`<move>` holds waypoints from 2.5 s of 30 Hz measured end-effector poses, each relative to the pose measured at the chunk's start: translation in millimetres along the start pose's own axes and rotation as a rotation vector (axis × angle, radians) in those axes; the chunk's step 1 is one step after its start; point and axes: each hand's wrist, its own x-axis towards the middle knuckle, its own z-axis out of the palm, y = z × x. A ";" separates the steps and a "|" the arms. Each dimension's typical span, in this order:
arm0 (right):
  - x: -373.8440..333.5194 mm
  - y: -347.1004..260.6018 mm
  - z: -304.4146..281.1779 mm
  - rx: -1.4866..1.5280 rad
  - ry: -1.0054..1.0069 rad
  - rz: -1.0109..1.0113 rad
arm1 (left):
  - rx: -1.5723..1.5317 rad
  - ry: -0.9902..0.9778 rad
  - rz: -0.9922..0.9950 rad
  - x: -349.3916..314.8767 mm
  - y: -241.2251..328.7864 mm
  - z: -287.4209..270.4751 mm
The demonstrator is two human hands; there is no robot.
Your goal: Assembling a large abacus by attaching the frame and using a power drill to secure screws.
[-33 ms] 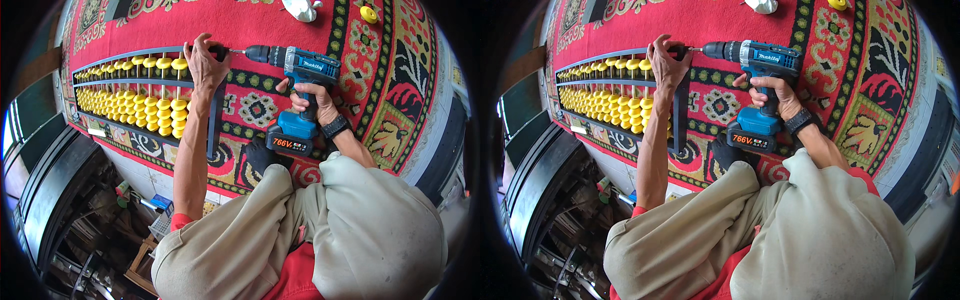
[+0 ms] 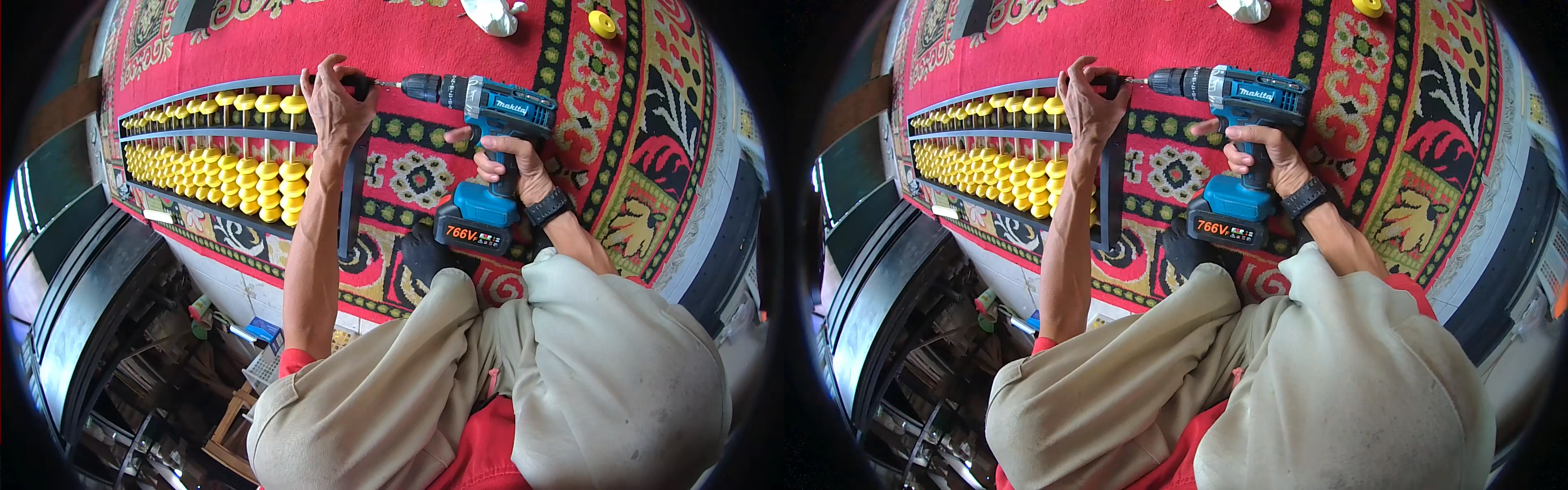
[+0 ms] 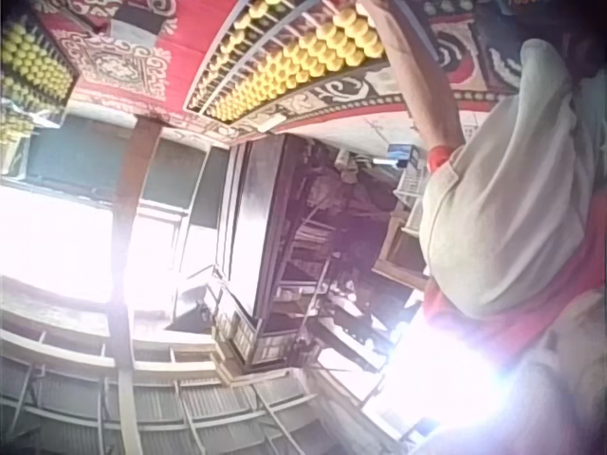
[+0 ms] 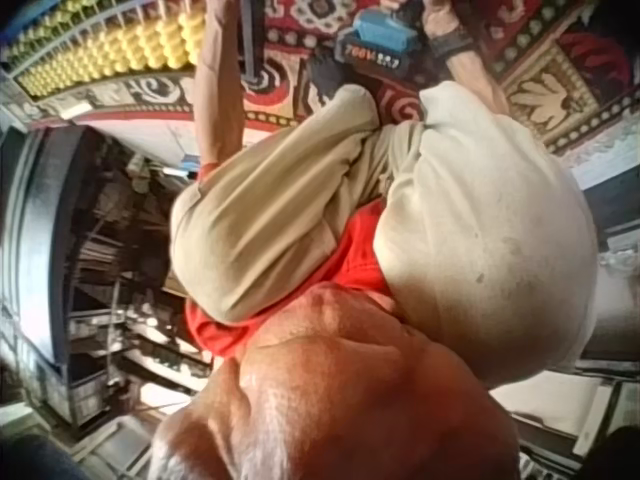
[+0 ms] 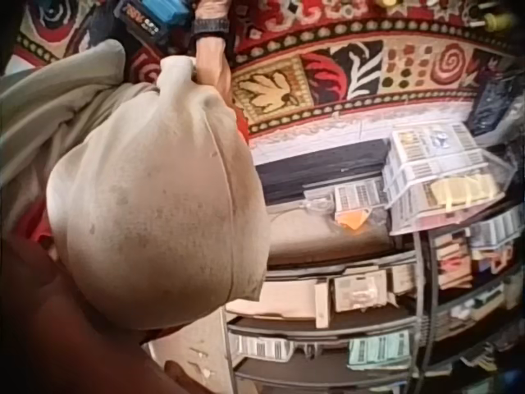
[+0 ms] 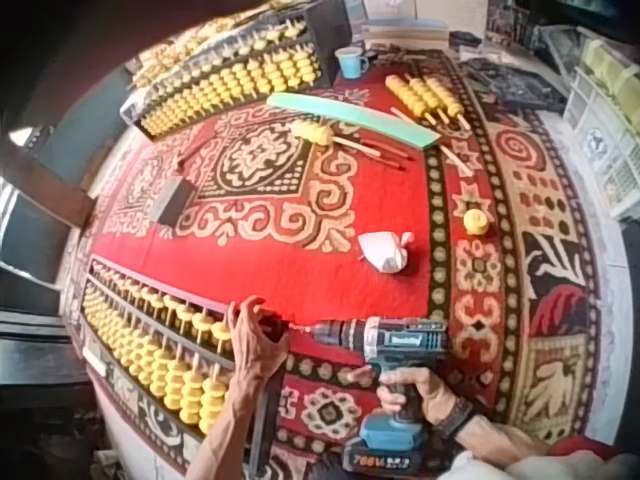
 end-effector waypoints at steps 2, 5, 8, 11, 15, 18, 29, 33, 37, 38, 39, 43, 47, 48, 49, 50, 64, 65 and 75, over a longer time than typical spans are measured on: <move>-1.5 0.7 0.4 -0.009 0.027 -0.011 | -0.003 -0.007 -0.010 0.6 2.0 -0.2; -0.3 0.7 -6.9 -0.033 0.028 -0.008 | 0.026 -0.016 -0.007 1.5 2.2 1.0; 0.3 0.3 -1.4 -0.052 -0.005 0.019 | 0.061 -0.038 0.014 2.1 -0.4 -1.1; 1.6 0.5 -4.2 -0.050 -0.002 0.027 | 0.051 -0.052 0.028 2.5 -0.1 1.2; 2.0 1.6 -9.4 -0.049 0.001 0.010 | 0.033 -0.079 0.050 5.5 0.2 0.3; 1.2 0.7 4.5 -0.006 0.054 -0.010 | 0.117 -0.094 0.125 10.6 -0.9 -1.6; 2.3 3.8 -9.9 0.018 -0.033 0.043 | 0.025 -0.208 0.040 16.1 -1.9 -0.1; 1.2 -2.5 3.0 0.070 -0.047 0.002 | 0.029 -0.238 0.017 16.5 -2.9 -0.9; 1.9 -1.9 -4.6 0.026 -0.053 -0.018 | 0.051 -0.231 0.029 18.9 -2.8 -0.3; 2.2 -0.6 -9.1 0.028 -0.057 0.015 | -0.003 -0.247 0.064 19.0 -5.6 -2.2; 2.8 -0.7 -13.4 0.029 -0.062 0.048 | -0.057 -0.261 0.100 19.7 -8.6 -4.6; 1.0 -4.3 7.0 -0.025 -0.014 0.069 | -0.103 -0.508 0.325 36.5 -19.3 -37.3; -0.1 -1.5 -3.6 -0.085 0.021 0.097 | -0.198 -0.771 0.079 49.8 -19.1 -45.2; 1.6 0.4 -0.1 -0.102 0.009 0.108 | -0.196 -0.752 0.065 49.9 -26.9 -40.5; 2.9 5.0 4.4 -0.088 0.056 0.037 | -0.201 -0.726 0.143 52.3 -30.0 -36.8; 4.6 6.8 6.6 -0.074 0.102 -0.035 | -0.205 -0.699 0.221 52.2 -33.4 -34.3; 6.5 3.4 -2.1 -0.051 0.052 -0.008 | -0.193 -0.684 0.221 62.3 -33.6 -26.8; 6.6 2.8 -3.2 -0.053 0.055 -0.008 | -0.196 -0.684 0.222 62.4 -31.8 -26.9; 8.9 1.9 -3.8 -0.056 0.010 0.018 | -0.176 -0.687 0.198 59.6 -28.2 -32.5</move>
